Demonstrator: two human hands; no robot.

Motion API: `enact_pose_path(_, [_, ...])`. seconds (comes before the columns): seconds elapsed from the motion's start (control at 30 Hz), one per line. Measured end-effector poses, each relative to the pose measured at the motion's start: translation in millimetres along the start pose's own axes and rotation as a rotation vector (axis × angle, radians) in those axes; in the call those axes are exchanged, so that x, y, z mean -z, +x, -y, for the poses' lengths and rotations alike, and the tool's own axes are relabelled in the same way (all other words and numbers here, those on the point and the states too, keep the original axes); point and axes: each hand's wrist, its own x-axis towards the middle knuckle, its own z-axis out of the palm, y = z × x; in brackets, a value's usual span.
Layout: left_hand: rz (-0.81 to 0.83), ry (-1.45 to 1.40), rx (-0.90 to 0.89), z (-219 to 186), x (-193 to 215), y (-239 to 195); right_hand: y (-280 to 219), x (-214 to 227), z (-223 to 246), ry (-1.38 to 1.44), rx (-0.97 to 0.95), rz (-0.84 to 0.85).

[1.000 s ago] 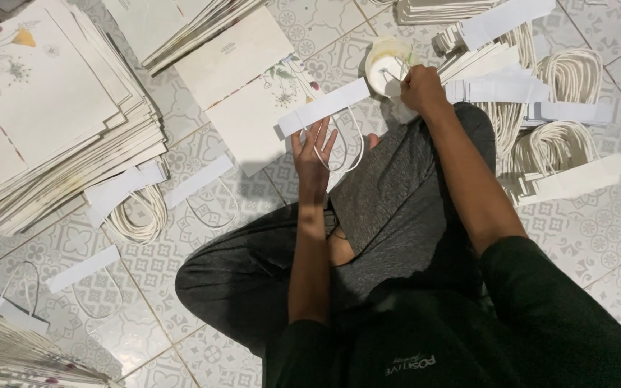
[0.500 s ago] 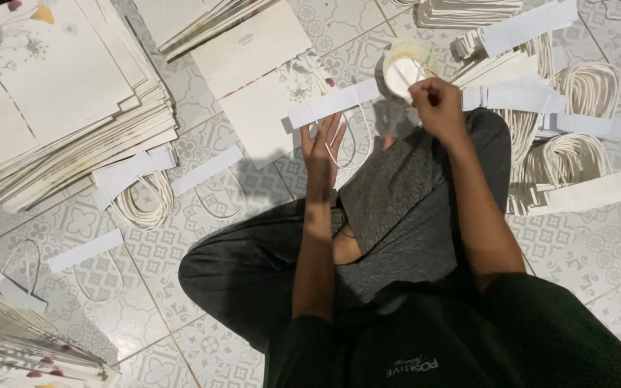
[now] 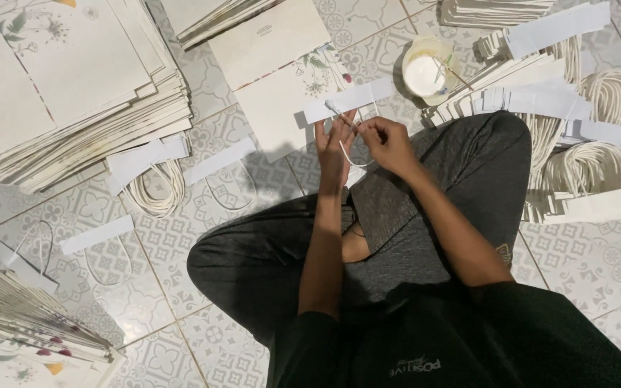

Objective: The person sits on the floor and assembles paper bags by applying glue to a white paper strip, attaching a twisted paper handle, and pressing it into place. They repeat this process for multiple bags, stacking completed units aside.

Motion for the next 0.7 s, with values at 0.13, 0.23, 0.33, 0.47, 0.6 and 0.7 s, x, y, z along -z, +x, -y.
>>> enact_pose_path(0.13, [0.01,0.017,-0.003,21.4,18.9,9.2,-2.1,-0.9,-2.6,0.01,-0.008,0.003])
enact_pose_path(0.23, [0.003,0.007,0.013,13.0,10.0,6.0,-1.9,-3.2,-2.8,-0.029,-0.019,0.009])
enact_pose_path(0.33, [-0.019,0.023,0.026,2.9,-0.9,1.6,-0.5,-1.1,-8.8,-0.033,-0.019,0.009])
enact_pose_path(0.47, [-0.034,0.051,0.013,2.3,0.1,2.6,1.2,15.2,-15.6,-0.07,-0.01,-0.044])
enact_pose_path(0.6, [-0.017,0.055,-0.014,1.0,-0.1,3.8,1.4,34.4,-38.3,-0.082,0.001,-0.111])
enact_pose_path(0.7, [-0.024,0.061,-0.025,-5.5,-4.2,1.4,-1.1,38.6,-31.1,-0.069,0.009,-0.128])
